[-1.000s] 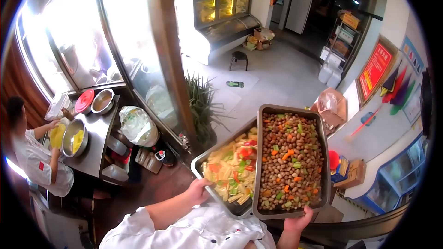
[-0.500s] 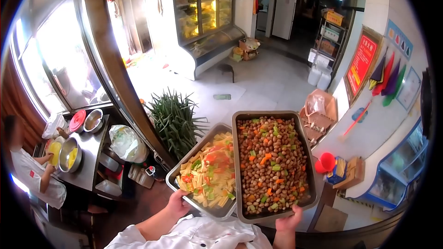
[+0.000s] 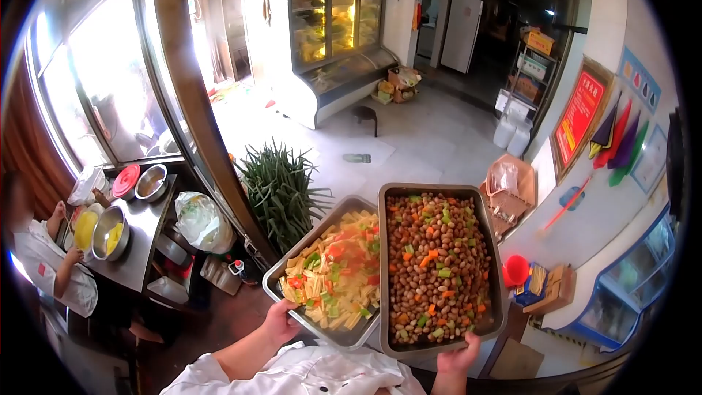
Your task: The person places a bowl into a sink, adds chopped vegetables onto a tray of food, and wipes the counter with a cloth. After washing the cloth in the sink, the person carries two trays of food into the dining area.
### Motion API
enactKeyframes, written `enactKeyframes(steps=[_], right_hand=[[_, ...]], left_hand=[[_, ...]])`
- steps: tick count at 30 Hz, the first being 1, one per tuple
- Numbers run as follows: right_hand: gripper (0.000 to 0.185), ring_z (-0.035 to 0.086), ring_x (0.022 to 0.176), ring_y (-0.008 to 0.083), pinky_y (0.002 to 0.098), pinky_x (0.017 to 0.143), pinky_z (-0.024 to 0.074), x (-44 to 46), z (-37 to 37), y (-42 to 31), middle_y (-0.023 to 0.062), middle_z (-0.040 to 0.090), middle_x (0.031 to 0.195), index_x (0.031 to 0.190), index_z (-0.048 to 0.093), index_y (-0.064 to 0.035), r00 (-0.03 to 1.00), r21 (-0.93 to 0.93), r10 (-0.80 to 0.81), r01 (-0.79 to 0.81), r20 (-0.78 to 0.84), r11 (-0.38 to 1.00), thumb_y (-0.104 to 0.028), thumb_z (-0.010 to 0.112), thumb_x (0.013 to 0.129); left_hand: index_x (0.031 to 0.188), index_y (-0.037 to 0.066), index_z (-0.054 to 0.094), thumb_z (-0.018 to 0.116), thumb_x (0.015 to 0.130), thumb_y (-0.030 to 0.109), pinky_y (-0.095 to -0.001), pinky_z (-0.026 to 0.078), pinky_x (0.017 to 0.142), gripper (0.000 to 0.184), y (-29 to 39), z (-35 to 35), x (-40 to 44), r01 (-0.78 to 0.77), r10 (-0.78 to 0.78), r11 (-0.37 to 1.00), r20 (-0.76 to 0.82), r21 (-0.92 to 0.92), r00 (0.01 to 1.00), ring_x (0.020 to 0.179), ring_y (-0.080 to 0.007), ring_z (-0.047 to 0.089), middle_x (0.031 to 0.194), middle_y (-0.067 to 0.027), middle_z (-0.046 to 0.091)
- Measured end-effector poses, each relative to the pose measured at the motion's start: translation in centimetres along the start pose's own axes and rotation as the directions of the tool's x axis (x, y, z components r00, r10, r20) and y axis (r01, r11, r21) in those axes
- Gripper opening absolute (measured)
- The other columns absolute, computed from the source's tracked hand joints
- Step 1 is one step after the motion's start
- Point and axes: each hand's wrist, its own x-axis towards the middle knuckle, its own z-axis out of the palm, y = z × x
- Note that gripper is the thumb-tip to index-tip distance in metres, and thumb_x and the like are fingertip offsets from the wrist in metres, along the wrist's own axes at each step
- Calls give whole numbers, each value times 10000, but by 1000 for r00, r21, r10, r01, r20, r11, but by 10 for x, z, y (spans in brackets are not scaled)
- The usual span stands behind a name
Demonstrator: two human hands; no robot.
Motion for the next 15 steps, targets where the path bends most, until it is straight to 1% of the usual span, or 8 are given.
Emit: enactKeyframes(steps=[3,5,8,10,13,14,15], right_hand=[[686,488,1304,278,456,1041,465,-1,-3,-2,117,441,1449,1478,324,-43,1000,1,0,0,10,1000,-225,479,835],[684,486,1305,276,455,1040,466,-3,-3,0,116,439,1450,1478,326,-46,1000,9,4,-4,5,1000,-228,480,837],[679,487,1303,272,453,1038,467,-4,0,2,113,442,1448,1478,328,-48,1000,35,11,-11,3,999,-231,481,842],[674,489,1301,267,451,1037,467,-6,-2,2,111,444,1447,1477,329,-47,1000,57,15,-15,1,998,-231,480,846],[668,492,1298,264,450,1036,464,-8,-4,3,108,443,1449,1478,328,-47,1000,2,-5,5,-14,1000,-228,476,852],[665,497,1295,265,450,1035,461,-3,-2,10,108,449,1446,1478,331,-46,995,6,12,-11,-98,1000,-231,480,857],[662,502,1292,268,448,1036,459,-3,-9,10,109,465,1435,1472,351,-45,987,-33,7,-12,-163,999,-237,496,855]], left_hand=[[685,116,499,565,805,195,-233,336,498,158,-1,1,-4,-5,5,1000,-20,1,1000,438,-93,358,486,32,377],[692,118,502,563,803,187,-234,343,497,144,-1,-7,-2,6,-6,1000,12,-25,1000,438,-94,363,484,32,378],[707,116,512,562,799,174,-232,355,498,120,0,-4,-4,-2,0,999,-37,-51,999,439,-95,371,481,33,378],[715,113,519,559,797,170,-231,358,497,107,4,-1,-7,-7,5,1000,-36,-31,999,440,-94,373,484,35,382],[726,111,529,556,794,165,-230,361,496,92,13,7,-12,-17,16,1000,-55,-12,998,439,-94,375,489,35,393],[729,110,532,555,793,164,-229,361,496,87,20,5,-6,-18,17,1000,-64,-6,998,438,-94,376,490,34,398],[746,110,536,552,795,163,-224,351,486,74,19,5,-8,-9,7,1000,-77,-18,997,435,-88,377,493,38,409]])
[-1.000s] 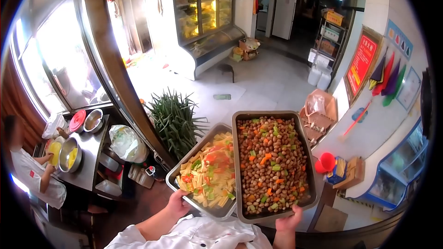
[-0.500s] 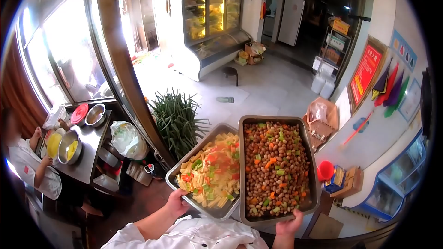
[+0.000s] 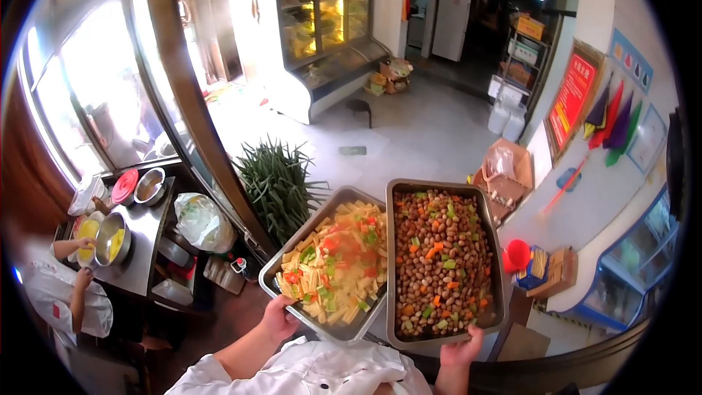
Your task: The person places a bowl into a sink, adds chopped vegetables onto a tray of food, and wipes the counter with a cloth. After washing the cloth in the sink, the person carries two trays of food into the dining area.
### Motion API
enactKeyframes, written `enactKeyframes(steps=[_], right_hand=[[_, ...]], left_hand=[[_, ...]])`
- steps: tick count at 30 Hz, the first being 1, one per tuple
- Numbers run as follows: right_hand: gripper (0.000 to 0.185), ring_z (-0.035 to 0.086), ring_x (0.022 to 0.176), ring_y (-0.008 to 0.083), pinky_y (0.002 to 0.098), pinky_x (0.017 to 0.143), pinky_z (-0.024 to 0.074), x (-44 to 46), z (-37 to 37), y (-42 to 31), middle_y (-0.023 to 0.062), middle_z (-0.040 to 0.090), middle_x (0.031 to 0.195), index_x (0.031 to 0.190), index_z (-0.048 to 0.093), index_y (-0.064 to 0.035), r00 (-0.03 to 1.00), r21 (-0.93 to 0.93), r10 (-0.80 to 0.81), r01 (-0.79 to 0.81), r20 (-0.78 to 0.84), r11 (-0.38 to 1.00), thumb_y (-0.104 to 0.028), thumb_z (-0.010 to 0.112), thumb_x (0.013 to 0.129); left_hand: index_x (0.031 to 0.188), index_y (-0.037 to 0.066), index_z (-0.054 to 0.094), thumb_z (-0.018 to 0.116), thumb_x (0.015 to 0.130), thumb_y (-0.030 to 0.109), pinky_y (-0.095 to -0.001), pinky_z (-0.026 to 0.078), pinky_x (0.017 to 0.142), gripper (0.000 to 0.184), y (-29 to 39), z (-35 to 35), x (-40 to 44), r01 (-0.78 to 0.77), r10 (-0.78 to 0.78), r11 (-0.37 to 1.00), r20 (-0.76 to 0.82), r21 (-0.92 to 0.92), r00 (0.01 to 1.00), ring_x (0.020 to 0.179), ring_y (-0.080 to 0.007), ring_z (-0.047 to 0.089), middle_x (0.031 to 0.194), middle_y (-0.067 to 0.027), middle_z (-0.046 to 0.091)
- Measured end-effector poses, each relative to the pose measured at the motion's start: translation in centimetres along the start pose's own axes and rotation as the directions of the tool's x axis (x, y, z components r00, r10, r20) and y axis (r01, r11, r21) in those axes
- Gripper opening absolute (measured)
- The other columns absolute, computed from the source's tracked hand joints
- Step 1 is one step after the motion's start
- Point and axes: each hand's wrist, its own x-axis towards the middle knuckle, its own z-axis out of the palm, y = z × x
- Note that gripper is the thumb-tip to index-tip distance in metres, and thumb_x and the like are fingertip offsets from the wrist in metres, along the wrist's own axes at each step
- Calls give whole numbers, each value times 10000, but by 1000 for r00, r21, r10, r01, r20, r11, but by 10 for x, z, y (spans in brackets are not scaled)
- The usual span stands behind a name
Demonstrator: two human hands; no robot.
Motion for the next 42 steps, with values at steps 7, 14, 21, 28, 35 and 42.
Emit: enactKeyframes(steps=[7,14,21,28,35,42], right_hand=[[706,463,1314,247,455,1036,472,-1,-12,1,102,404,1454,1502,255,-64,997,29,-24,22,68,999,-244,492,861],[636,512,1278,262,441,1032,466,-1,-16,2,103,489,1405,1440,384,-39,999,17,-29,29,35,999,-242,516,852],[653,487,1298,254,449,1038,453,-2,-14,-2,107,465,1413,1455,351,-30,998,-28,-13,15,68,999,-242,509,859],[665,482,1307,250,438,1048,447,4,-23,0,98,464,1419,1459,354,-43,999,10,0,-1,42,1000,-217,522,841],[649,493,1296,248,438,1049,447,4,-16,0,91,478,1409,1447,377,-47,1000,35,-1,0,20,999,-205,527,836],[638,499,1291,250,439,1050,451,10,-30,7,97,478,1412,1444,386,-43,1000,45,-3,2,10,999,-208,517,841]], left_hand=[[920,73,589,547,789,105,-195,375,484,141,2,-2,1,-11,13,997,34,-73,999,450,-56,407,586,45,499],[886,62,583,562,770,119,-231,360,499,131,7,-1,1,49,-45,997,49,-68,998,475,-88,409,596,19,491],[857,79,566,562,773,122,-228,333,482,94,7,4,1,60,-60,995,-9,-75,998,472,-85,384,585,27,462],[874,94,578,562,777,144,-178,327,435,110,1,5,2,44,-43,997,9,-59,999,451,-46,391,584,53,469],[793,103,543,565,780,142,-219,306,480,47,0,4,5,46,-45,997,19,-57,999,466,-76,348,568,44,419],[833,118,553,565,769,116,-195,313,460,66,-1,4,12,7,-6,999,31,-48,1000,435,-57,338,568,53,436]])
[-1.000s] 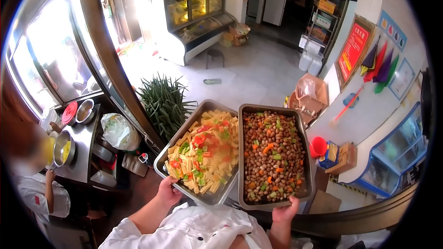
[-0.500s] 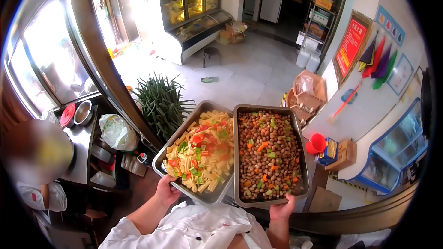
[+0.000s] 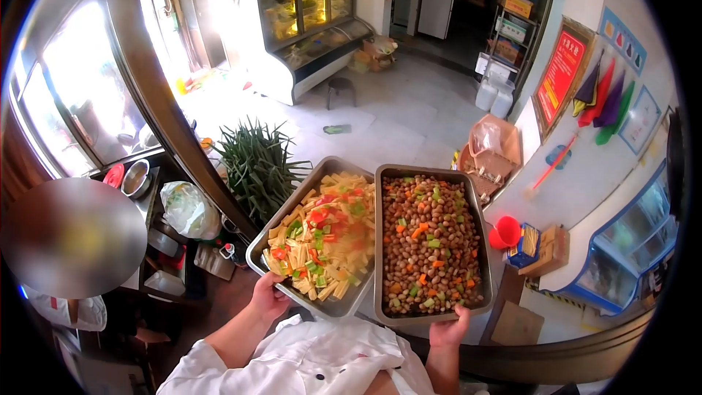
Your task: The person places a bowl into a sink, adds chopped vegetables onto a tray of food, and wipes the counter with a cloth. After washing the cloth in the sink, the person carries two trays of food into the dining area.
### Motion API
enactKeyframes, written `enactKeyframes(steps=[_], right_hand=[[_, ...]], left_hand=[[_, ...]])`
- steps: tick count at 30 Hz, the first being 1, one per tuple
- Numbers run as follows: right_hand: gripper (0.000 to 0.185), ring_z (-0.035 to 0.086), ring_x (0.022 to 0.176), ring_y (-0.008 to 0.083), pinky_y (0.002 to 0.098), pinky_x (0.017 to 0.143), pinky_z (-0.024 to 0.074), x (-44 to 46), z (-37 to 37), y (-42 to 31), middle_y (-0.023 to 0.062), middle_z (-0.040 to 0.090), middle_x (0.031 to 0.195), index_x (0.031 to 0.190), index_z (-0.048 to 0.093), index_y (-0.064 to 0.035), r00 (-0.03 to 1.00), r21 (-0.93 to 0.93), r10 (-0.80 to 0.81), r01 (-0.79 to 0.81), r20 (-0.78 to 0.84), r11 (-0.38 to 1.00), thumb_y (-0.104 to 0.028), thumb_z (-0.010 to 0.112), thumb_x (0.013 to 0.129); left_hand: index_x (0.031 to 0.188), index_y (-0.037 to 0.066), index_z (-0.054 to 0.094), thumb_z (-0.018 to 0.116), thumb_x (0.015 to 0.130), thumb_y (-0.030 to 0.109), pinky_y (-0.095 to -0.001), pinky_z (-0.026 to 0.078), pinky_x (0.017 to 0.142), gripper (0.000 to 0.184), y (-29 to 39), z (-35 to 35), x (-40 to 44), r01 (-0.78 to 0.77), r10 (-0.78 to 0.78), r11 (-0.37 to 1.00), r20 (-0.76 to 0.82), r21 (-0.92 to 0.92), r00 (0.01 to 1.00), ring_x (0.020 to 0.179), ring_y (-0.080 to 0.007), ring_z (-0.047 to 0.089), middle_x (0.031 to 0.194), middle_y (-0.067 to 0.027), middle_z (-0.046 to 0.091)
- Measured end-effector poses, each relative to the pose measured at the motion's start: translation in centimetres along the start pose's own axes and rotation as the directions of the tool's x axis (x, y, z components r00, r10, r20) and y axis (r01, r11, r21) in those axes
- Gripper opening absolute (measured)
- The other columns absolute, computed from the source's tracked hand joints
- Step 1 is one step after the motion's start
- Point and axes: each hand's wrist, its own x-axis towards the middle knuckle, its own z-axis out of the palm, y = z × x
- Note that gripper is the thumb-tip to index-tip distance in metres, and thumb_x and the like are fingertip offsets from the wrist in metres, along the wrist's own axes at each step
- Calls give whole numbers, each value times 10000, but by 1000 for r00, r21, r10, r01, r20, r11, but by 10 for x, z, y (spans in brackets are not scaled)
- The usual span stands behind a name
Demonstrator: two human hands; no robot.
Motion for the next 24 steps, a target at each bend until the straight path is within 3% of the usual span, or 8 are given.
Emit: enactKeyframes(steps=[1,4,7,10,17,24], right_hand=[[586,532,1256,266,440,1038,461,0,0,2,99,531,1364,1385,460,-32,1000,2,-20,20,2,1000,-234,549,843],[592,536,1252,270,447,1028,468,-2,1,2,101,534,1361,1386,459,-31,999,-17,-34,34,7,999,-233,553,838],[660,493,1297,259,445,1041,460,-3,1,3,100,472,1414,1455,368,-49,999,3,-32,32,-1,999,-217,518,834],[660,494,1293,261,453,1031,465,-4,0,6,102,467,1418,1457,364,-54,1000,10,-15,15,14,1000,-219,511,834],[648,525,1263,277,466,1001,485,-10,8,13,105,500,1393,1431,416,-53,993,-18,-66,65,-102,998,-254,539,828],[653,492,1288,275,470,1008,465,-20,26,21,103,484,1400,1447,387,-53,969,-26,-107,104,-222,994,-254,529,842]], left_hand=[[823,119,549,566,773,119,-195,307,466,53,0,1,0,-1,1,1000,-17,5,1000,438,-57,330,563,57,425],[819,117,550,570,775,122,-197,300,459,49,-2,-9,7,9,-8,1000,33,-11,999,439,-55,325,560,63,421],[785,121,538,565,783,125,-193,290,448,27,0,-2,8,14,-14,1000,22,3,1000,430,-53,315,556,66,417],[757,126,516,558,789,128,-193,284,439,53,1,-7,12,13,-13,1000,3,7,1000,424,-52,310,553,64,412],[672,141,471,572,776,161,-205,281,456,146,8,1,16,54,-53,999,56,-1,997,428,-75,307,513,55,354],[657,155,464,574,759,150,-207,276,458,150,25,3,39,47,-44,998,-67,38,997,436,-79,313,510,57,351]])
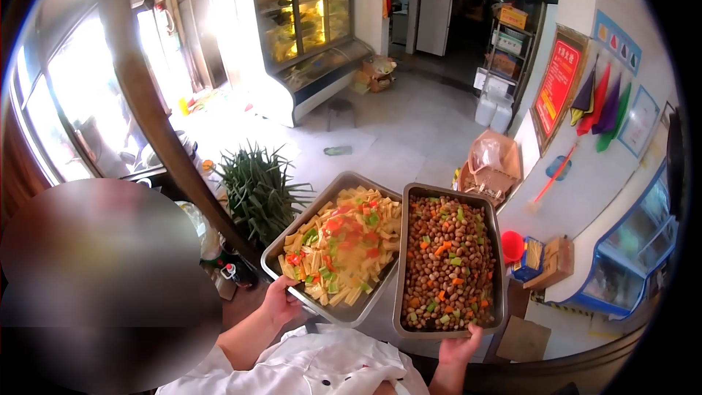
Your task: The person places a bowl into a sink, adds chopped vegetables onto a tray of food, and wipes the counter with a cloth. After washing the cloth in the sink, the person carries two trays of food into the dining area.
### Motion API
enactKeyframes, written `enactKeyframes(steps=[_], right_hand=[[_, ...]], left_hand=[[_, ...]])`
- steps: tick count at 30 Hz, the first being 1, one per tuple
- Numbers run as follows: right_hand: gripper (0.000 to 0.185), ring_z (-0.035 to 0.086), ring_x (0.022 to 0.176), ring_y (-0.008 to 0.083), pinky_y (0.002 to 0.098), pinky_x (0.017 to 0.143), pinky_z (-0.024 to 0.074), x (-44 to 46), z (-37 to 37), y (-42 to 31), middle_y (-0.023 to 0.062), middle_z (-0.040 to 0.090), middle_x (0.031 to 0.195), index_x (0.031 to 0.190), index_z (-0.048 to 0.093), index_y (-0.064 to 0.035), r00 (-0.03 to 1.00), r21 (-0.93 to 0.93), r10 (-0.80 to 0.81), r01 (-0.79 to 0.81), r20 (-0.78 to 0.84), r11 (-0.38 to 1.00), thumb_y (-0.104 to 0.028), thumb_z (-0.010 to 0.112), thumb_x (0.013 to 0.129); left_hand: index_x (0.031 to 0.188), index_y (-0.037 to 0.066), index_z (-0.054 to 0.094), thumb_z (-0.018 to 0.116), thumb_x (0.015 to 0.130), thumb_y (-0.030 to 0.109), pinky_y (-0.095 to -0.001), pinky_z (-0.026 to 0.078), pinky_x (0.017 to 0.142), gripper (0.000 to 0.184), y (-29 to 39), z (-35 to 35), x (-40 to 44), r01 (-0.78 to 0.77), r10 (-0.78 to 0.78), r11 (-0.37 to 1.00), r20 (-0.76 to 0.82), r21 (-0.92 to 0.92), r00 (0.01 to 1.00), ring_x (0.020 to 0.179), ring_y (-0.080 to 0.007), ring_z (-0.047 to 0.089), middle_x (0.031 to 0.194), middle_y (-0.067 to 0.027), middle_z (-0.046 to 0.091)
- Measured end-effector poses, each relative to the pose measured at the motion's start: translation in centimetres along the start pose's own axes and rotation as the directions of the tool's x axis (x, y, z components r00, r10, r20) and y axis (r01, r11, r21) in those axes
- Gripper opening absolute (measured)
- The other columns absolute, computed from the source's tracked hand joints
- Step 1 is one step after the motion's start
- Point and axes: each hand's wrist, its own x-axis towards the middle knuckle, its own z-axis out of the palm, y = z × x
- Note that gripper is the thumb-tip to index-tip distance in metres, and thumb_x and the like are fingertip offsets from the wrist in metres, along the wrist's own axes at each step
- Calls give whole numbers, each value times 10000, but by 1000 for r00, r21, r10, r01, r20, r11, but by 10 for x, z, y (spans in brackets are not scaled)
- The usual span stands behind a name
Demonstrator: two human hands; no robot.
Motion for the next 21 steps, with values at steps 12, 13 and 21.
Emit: enactKeyframes(steps=[12,13,21], right_hand=[[633,516,1238,292,478,1020,462,10,2,57,105,500,1364,1440,398,-51,984,125,-172,176,-36,977,-264,516,856],[594,520,1220,280,476,1027,458,10,-1,63,94,521,1326,1409,431,-51,986,171,-166,169,-36,971,-261,526,861],[155,453,640,188,416,608,368,-22,10,46,19,491,769,871,531,-122,912,278,-8,134,-410,951,-232,637,896]], left_hand=[[1301,0,528,562,789,136,-454,483,1036,530,34,-2,145,165,-176,981,104,106,979,1133,-313,620,1199,-146,645],[1324,-1,515,564,797,148,-470,470,1052,550,36,-8,161,176,-193,976,138,131,971,1180,-333,593,1248,-157,623],[1372,56,497,583,821,128,-434,517,919,563,65,68,168,32,-286,737,268,675,920,1047,-265,621,1156,-83,637]])
